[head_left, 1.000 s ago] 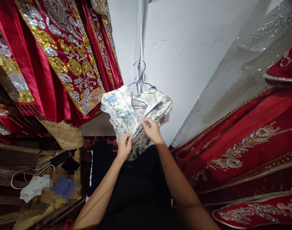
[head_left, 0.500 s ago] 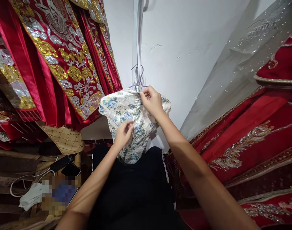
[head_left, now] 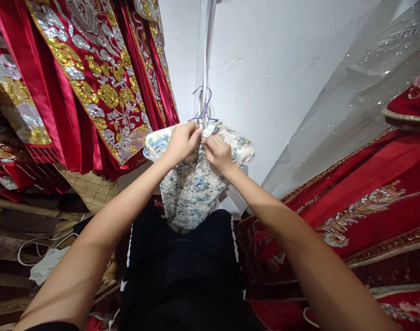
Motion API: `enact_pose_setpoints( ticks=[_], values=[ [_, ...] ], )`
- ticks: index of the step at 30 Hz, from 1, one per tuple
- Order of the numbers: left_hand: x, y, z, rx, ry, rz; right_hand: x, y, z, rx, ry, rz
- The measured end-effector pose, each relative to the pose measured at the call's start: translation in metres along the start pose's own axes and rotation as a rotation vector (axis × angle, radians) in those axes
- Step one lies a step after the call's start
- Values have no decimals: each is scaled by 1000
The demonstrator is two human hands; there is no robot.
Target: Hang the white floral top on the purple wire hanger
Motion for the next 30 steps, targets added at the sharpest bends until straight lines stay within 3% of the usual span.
enact_pose_setpoints(
  ticks=[6,11,14,17,19,21,23,25,28,30],
  values=[
    [8,18,-10,-64,-64,-24,27,0,-11,67,97,-5],
    [5,8,-6,-57,-162,-114,43,-5,-27,-39,240,16],
    [-22,2,6,-15,-281,-141,48,2,-54,-76,360,131],
    [-64,22,6,-70,-416,-233,43,13,-74,25,330,154],
    [-88,48,-11,-206,-545,-414,35,24,-79,155,262,189],
    [-95,75,-44,-431,-670,-690,26,35,-78,359,182,286],
    [-81,94,-88,-684,-806,-898,19,49,-78,590,111,419],
    [-52,99,-133,-836,-872,-963,14,63,-83,795,38,548],
    [1,93,-185,-926,-812,-965,6,71,-109,1091,-135,670],
    [27,87,-202,-976,-704,-973,-2,66,-134,1254,-216,694]
  ],
)
Point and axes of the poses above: each hand's wrist, its own z-axis towards the middle knuckle, its own x-axis out of the palm, y = z × x, the point moved 3 cm from there along z, towards the middle knuckle, and after that the axes turned 8 degrees about -z, right-handed, at the moved point
